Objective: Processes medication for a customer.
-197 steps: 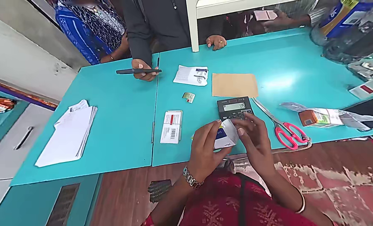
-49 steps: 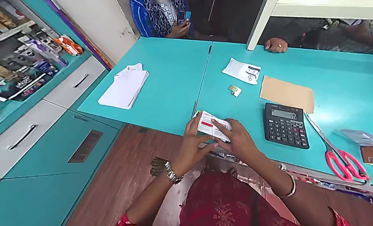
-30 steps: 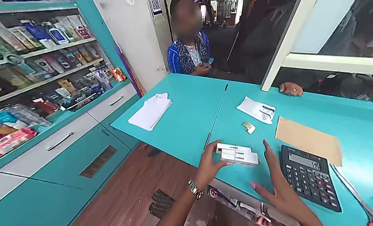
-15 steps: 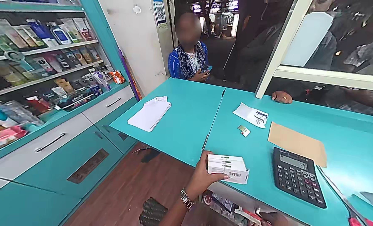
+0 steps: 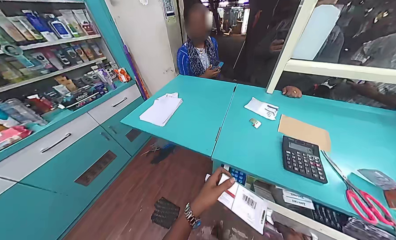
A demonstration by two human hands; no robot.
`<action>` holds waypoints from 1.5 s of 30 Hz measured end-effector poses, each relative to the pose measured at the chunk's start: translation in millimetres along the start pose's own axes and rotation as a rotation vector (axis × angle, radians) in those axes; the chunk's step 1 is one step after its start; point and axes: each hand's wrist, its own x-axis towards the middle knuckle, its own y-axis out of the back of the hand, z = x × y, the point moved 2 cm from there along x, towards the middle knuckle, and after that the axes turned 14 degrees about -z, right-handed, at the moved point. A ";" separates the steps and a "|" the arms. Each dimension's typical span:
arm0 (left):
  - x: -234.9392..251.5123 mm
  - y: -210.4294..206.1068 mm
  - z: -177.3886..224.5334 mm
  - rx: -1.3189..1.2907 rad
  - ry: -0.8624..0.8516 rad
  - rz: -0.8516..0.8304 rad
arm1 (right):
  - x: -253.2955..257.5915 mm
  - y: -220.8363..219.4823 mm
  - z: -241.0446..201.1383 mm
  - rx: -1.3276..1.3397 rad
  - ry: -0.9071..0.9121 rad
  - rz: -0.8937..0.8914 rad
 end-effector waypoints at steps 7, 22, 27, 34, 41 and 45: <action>-32.3 -78.1 -11.2 0.082 -0.076 -0.035 | -97.6 30.6 -16.1 0.758 0.522 0.308; -148.9 -173.6 -81.7 0.909 -0.210 0.320 | -164.0 -23.2 7.7 -0.179 0.868 0.606; -175.7 -182.7 -87.7 1.099 -0.221 0.313 | -144.7 -17.0 -27.3 -0.535 0.892 0.485; -175.5 -178.9 -92.5 1.152 -0.183 0.437 | -157.7 32.3 9.4 -0.318 0.452 0.558; -155.1 -174.9 -93.6 1.233 -0.005 0.234 | -216.7 66.0 133.8 0.073 -0.110 0.792; -138.9 -169.5 -88.5 1.214 0.132 0.046 | -201.2 59.7 163.2 0.051 -0.057 0.731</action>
